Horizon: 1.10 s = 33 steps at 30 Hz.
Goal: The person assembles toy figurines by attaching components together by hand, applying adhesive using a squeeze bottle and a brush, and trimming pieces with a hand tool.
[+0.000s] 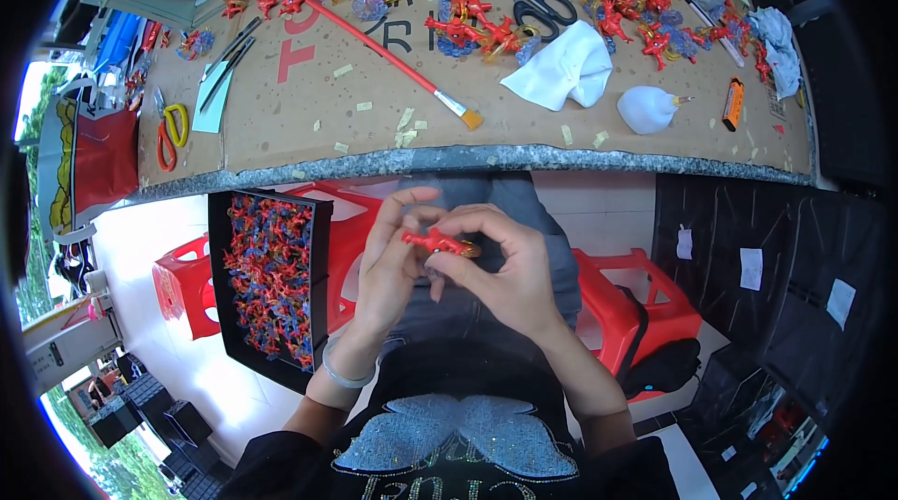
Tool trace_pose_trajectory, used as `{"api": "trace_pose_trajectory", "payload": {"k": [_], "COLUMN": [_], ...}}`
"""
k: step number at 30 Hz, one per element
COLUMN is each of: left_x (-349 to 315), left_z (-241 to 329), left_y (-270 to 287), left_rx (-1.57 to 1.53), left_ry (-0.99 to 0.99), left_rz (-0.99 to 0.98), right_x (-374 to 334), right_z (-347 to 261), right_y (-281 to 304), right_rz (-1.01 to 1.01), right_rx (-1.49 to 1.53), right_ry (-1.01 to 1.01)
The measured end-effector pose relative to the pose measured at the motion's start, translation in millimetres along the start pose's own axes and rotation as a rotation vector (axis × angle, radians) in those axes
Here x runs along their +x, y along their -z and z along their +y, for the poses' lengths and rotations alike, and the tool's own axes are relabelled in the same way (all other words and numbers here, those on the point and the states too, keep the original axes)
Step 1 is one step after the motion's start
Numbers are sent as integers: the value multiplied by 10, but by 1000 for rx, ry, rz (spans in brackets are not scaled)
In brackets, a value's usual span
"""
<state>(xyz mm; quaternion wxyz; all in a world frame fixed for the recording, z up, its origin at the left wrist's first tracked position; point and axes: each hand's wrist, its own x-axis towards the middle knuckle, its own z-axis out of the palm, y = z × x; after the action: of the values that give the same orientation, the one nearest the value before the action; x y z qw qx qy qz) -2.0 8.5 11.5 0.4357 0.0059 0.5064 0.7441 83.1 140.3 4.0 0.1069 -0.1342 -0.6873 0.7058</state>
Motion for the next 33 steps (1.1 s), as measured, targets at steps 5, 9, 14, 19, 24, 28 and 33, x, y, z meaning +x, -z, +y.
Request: {"api": "trace_pose_trajectory", "payload": {"k": [5, 9, 14, 19, 24, 28, 33], "left_x": [-4, 4, 10, 26, 37, 12, -20], "left_z": [51, 142, 111, 82, 76, 84, 98], "left_y": [130, 25, -98, -141, -174, -189, -202], "left_rx": [440, 653, 599, 545, 520, 577, 593], "left_ry": [-514, -589, -592, -578, -598, -658, -672], "left_rz": [37, 124, 255, 225, 183, 183, 185], "right_x": [10, -17, -21, -51, -69, -64, -73], "right_z": [-51, -64, -69, -57, -122, -159, -191], "right_y": [81, 63, -20, -21, -31, -19, -13], "right_rz": [123, 141, 173, 192, 231, 209, 191], "right_rx": [308, 369, 281, 115, 156, 155, 143], "right_ry": [-149, -138, -45, 30, 23, 33, 35]}}
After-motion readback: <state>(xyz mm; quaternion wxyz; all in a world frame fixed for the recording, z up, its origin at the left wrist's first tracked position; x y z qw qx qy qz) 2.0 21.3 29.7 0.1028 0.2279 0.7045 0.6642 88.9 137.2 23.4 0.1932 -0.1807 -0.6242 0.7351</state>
